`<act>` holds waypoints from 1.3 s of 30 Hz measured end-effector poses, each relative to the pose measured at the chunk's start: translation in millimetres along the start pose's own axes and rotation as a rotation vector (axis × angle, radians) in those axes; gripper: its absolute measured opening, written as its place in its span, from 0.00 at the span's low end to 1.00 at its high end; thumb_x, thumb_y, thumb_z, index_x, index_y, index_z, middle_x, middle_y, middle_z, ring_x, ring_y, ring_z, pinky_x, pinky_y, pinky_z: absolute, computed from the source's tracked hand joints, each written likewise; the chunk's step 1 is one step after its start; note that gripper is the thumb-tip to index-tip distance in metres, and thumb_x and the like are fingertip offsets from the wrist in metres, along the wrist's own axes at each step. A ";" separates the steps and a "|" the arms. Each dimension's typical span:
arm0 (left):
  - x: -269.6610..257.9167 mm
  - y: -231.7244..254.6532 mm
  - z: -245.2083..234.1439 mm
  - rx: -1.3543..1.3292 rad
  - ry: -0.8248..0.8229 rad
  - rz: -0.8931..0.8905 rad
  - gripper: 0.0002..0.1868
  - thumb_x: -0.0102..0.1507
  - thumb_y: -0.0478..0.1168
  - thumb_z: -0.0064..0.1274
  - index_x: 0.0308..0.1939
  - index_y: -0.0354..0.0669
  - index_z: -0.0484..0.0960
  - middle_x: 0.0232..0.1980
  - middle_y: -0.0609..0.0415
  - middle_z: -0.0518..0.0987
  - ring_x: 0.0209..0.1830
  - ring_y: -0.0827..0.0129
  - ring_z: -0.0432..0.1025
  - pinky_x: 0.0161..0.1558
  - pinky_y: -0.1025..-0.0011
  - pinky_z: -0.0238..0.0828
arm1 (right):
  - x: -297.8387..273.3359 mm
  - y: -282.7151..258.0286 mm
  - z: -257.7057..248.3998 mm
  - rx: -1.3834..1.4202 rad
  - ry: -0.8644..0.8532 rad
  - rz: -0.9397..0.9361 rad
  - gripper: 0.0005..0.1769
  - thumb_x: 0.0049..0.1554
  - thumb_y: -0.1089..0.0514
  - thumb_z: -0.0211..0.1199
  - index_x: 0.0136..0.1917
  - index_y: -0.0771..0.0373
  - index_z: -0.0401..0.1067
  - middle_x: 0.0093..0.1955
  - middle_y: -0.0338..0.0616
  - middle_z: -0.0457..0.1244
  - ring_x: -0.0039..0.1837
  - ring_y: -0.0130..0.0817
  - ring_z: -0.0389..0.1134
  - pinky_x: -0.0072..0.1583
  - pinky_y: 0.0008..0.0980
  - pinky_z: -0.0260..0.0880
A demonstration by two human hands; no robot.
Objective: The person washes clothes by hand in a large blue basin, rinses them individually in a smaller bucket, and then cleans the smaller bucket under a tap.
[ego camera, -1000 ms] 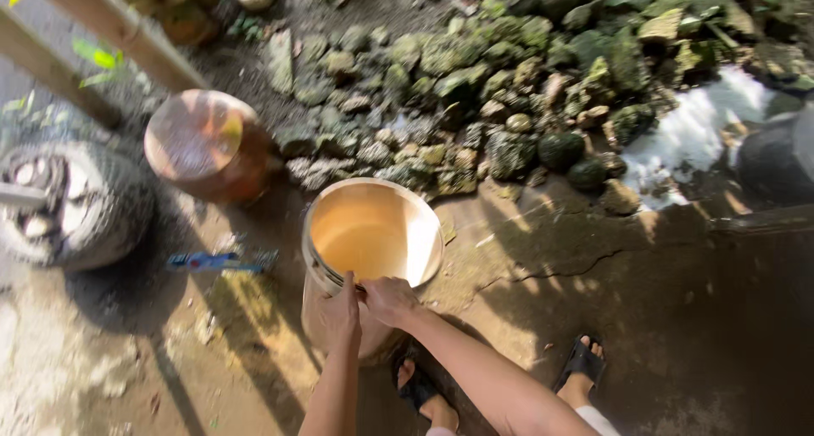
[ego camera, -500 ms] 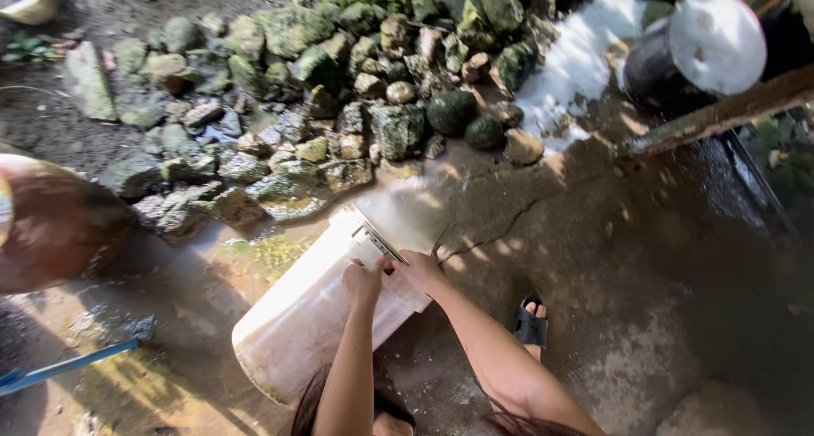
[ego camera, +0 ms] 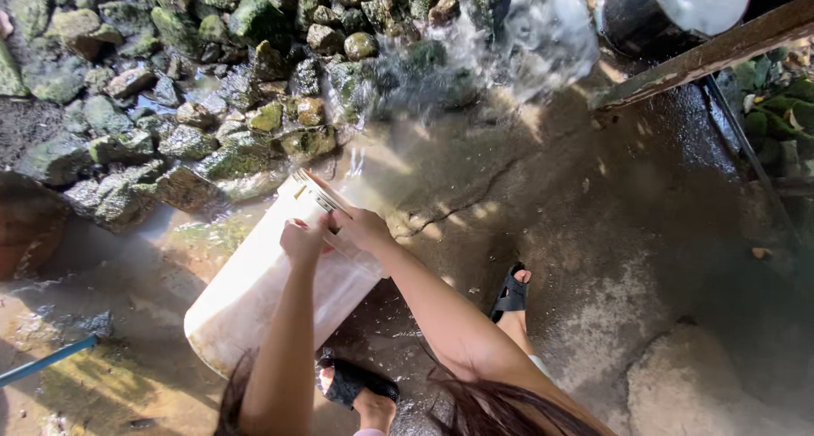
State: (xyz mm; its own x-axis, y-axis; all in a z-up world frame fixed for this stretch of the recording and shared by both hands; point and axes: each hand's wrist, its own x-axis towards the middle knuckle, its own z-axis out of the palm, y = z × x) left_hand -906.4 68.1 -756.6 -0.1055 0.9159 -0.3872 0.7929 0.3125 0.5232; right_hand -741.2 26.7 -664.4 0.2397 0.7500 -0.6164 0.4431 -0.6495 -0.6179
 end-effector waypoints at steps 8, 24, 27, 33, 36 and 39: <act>-50.8 76.4 -67.2 -0.317 -0.121 -0.203 0.26 0.54 0.48 0.72 0.35 0.32 0.72 0.32 0.49 0.77 0.24 0.65 0.77 0.16 0.68 0.78 | -10.0 -4.8 -6.7 -0.094 -0.077 0.090 0.39 0.60 0.25 0.48 0.45 0.61 0.80 0.38 0.51 0.70 0.43 0.46 0.72 0.47 0.44 0.71; -159.6 231.7 -16.2 -0.057 -0.167 0.237 0.14 0.57 0.42 0.57 0.37 0.31 0.82 0.35 0.33 0.81 0.40 0.37 0.76 0.44 0.47 0.71 | -58.9 141.1 -97.6 1.226 -0.007 -0.092 0.25 0.70 0.42 0.61 0.43 0.65 0.78 0.42 0.37 0.67 0.42 0.26 0.64 0.46 0.29 0.65; -191.7 308.5 10.9 -0.007 -0.261 0.334 0.12 0.58 0.38 0.51 0.37 0.30 0.82 0.37 0.30 0.80 0.43 0.35 0.76 0.49 0.46 0.70 | -82.6 162.8 -173.4 1.426 0.034 0.113 0.17 0.64 0.46 0.59 0.45 0.60 0.78 0.42 0.37 0.69 0.42 0.28 0.68 0.46 0.30 0.68; -253.6 490.2 64.5 0.040 -0.377 0.441 0.14 0.56 0.39 0.51 0.29 0.26 0.82 0.37 0.28 0.80 0.43 0.36 0.76 0.52 0.49 0.72 | -111.7 197.3 -356.1 1.473 0.080 0.024 0.22 0.63 0.42 0.54 0.46 0.60 0.78 0.42 0.40 0.71 0.43 0.30 0.70 0.47 0.31 0.72; -280.7 568.5 91.8 0.005 -0.396 0.528 0.13 0.55 0.38 0.51 0.29 0.26 0.82 0.36 0.28 0.80 0.42 0.36 0.76 0.51 0.50 0.72 | -120.1 223.6 -436.0 1.485 0.200 0.011 0.20 0.65 0.44 0.56 0.49 0.61 0.78 0.45 0.42 0.71 0.45 0.31 0.70 0.48 0.34 0.70; -308.2 630.8 116.6 0.003 -0.460 0.541 0.14 0.55 0.39 0.53 0.31 0.27 0.84 0.36 0.28 0.80 0.42 0.37 0.77 0.50 0.50 0.72 | -129.5 242.7 -505.3 1.512 0.232 -0.025 0.18 0.65 0.45 0.57 0.50 0.60 0.77 0.47 0.42 0.71 0.46 0.33 0.70 0.49 0.36 0.71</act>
State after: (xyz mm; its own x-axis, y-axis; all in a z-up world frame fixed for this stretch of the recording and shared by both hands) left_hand -303.6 -46.5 -395.8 0.5671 0.7428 -0.3557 0.6644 -0.1574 0.7306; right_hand -228.2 -164.9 -487.9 0.4353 0.6710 -0.6002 -0.7849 -0.0437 -0.6181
